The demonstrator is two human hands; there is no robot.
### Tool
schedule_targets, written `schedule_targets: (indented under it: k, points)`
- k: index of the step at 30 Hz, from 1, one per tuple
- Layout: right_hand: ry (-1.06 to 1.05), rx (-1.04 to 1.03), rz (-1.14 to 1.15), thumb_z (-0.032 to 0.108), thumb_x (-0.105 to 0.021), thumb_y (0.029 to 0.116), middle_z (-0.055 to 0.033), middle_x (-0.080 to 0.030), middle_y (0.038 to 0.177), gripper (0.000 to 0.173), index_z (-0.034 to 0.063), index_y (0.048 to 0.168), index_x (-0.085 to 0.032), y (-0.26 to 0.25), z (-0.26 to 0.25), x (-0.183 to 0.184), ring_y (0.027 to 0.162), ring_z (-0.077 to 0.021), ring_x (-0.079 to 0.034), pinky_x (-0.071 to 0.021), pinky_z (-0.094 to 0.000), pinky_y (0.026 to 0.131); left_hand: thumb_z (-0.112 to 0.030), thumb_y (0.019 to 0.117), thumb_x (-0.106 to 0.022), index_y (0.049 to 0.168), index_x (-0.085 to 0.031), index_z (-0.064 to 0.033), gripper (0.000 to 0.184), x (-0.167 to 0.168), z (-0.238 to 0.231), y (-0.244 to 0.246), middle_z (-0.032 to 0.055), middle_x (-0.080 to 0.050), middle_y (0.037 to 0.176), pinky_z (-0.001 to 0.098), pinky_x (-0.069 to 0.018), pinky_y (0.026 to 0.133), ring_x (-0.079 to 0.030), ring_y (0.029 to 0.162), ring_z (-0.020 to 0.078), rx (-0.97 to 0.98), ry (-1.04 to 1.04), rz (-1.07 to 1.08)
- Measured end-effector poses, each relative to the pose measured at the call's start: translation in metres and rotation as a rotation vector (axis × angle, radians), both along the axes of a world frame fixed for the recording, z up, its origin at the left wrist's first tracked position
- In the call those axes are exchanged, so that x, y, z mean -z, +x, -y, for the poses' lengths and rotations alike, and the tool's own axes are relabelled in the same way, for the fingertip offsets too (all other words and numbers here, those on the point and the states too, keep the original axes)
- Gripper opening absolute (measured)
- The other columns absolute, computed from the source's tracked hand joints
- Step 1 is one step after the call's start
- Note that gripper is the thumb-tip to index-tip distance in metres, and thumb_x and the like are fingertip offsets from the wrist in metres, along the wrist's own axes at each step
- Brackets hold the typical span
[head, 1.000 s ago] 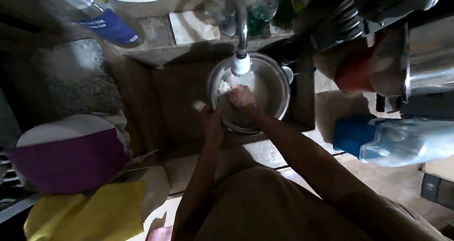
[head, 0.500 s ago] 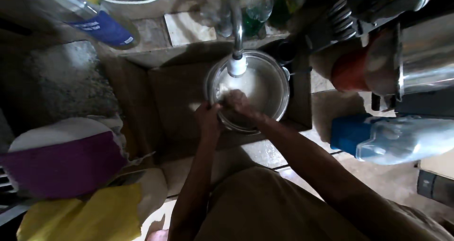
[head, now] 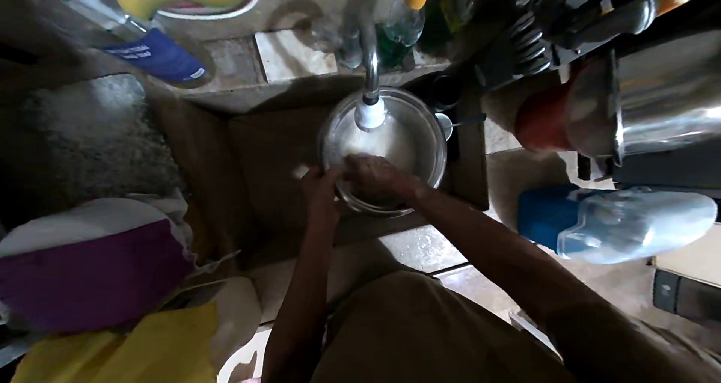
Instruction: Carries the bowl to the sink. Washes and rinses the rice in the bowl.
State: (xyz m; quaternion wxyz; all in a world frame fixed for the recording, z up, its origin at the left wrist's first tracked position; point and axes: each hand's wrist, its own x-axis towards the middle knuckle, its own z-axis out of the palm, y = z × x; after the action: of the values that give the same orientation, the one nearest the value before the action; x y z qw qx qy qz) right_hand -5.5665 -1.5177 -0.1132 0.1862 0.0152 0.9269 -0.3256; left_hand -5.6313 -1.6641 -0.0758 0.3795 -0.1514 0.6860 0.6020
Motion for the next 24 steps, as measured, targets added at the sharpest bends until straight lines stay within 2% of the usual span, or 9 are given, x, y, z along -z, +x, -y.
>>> schedule_targets:
  k: [3, 4, 8, 11, 14, 17, 20, 22, 24]
  points:
    - [0.108, -0.143, -0.051, 0.028, -0.069, 0.0945, -0.0062, -0.058, 0.145, 0.027, 0.0224, 0.121, -0.074, 0.000, -0.001, -0.004, 0.139, -0.0339, -0.047, -0.0380, -0.0663, 0.108, -0.005, 0.0919, -0.064, 0.114, -0.064, -0.0017, 0.022, -0.006, 0.002, -0.001, 0.0097, -0.067, 0.094, 0.0354, -0.0588, 0.067, -0.066, 0.077, 0.0164, -0.003, -0.021, 0.042]
    - [0.122, -0.136, -0.089, 0.028, -0.068, 0.0953, -0.0064, -0.060, 0.142, 0.030, 0.0206, 0.124, -0.072, -0.003, -0.003, -0.003, 0.137, -0.0336, -0.050, -0.0408, -0.0654, 0.106, -0.004, 0.0910, -0.064, 0.114, -0.063, -0.0022, 0.024, -0.007, 0.001, 0.000, 0.0095, -0.066, 0.094, 0.0349, -0.0586, 0.067, -0.065, 0.077, 0.0163, -0.004, -0.025, 0.053]
    - [0.245, 0.107, 0.212, 0.040, -0.064, 0.0989, -0.0204, -0.065, 0.133, 0.049, 0.0194, 0.143, -0.060, -0.018, -0.025, -0.016, 0.128, -0.0438, -0.055, -0.0270, -0.0665, 0.117, -0.003, 0.0896, -0.066, 0.115, -0.063, -0.0033, 0.026, -0.010, 0.006, 0.003, 0.0085, -0.065, 0.093, 0.0327, -0.0568, 0.065, -0.064, 0.075, 0.0148, -0.047, -0.013, 0.067]
    - [0.372, 0.286, 0.348, 0.049, -0.064, 0.0959, -0.0287, -0.052, 0.144, 0.056, 0.0031, 0.127, -0.067, -0.019, -0.028, -0.032, 0.131, -0.0481, -0.052, -0.0506, -0.0647, 0.095, -0.003, 0.0903, -0.063, 0.107, -0.062, -0.0038, 0.017, -0.011, 0.010, 0.002, 0.0058, -0.064, 0.087, 0.0304, -0.0566, 0.062, -0.063, 0.071, 0.0129, -0.085, 0.037, 0.049]
    - [0.270, 0.181, 0.263, 0.045, -0.066, 0.0940, -0.0259, -0.055, 0.143, 0.050, 0.0218, 0.138, -0.064, -0.006, -0.018, -0.031, 0.131, -0.0473, -0.053, -0.0501, -0.0665, 0.093, -0.003, 0.0916, -0.065, 0.110, -0.062, -0.0027, 0.019, -0.010, 0.007, 0.001, 0.0077, -0.067, 0.093, 0.0338, -0.0601, 0.068, -0.067, 0.078, 0.0154, -0.091, 0.083, 0.052]
    - [0.218, -0.042, -0.018, 0.040, -0.064, 0.0960, -0.0107, -0.062, 0.137, 0.039, 0.0255, 0.133, -0.067, 0.000, -0.027, -0.017, 0.122, -0.0346, -0.061, -0.0509, -0.0583, 0.099, -0.001, 0.0873, -0.068, 0.105, -0.066, -0.0011, 0.017, -0.003, 0.002, 0.000, 0.0097, -0.069, 0.091, 0.0373, -0.0609, 0.068, -0.068, 0.077, 0.0185, -0.078, 0.107, 0.017]
    - [0.321, 0.208, 0.138, 0.037, -0.059, 0.1015, -0.0268, -0.056, 0.143, 0.044, 0.0063, 0.132, -0.067, -0.003, -0.035, -0.027, 0.137, -0.0467, -0.047, -0.0346, -0.0659, 0.112, -0.002, 0.0884, -0.066, 0.110, -0.063, -0.0026, 0.021, -0.005, 0.007, -0.001, 0.0077, -0.067, 0.092, 0.0349, -0.0601, 0.068, -0.067, 0.078, 0.0164, -0.067, 0.071, 0.033]
    - [0.401, 0.377, 0.326, 0.045, -0.062, 0.0984, -0.0291, -0.045, 0.151, 0.059, 0.0032, 0.140, -0.059, -0.004, -0.030, -0.033, 0.130, -0.0482, -0.053, -0.0508, -0.0644, 0.094, -0.002, 0.0898, -0.064, 0.114, -0.062, -0.0025, 0.024, -0.007, 0.008, -0.004, 0.0089, -0.067, 0.095, 0.0351, -0.0604, 0.069, -0.068, 0.080, 0.0171, -0.108, 0.070, 0.063]
    - [0.323, 0.319, 0.416, 0.044, -0.064, 0.0966, -0.0304, -0.046, 0.149, 0.056, 0.0095, 0.140, -0.060, 0.001, -0.015, -0.039, 0.124, -0.0498, -0.056, -0.0511, -0.0673, 0.089, -0.002, 0.0897, -0.064, 0.110, -0.061, -0.0039, 0.020, -0.006, 0.007, -0.004, 0.0078, -0.066, 0.094, 0.0349, -0.0605, 0.069, -0.068, 0.079, 0.0165, -0.126, 0.077, 0.076]
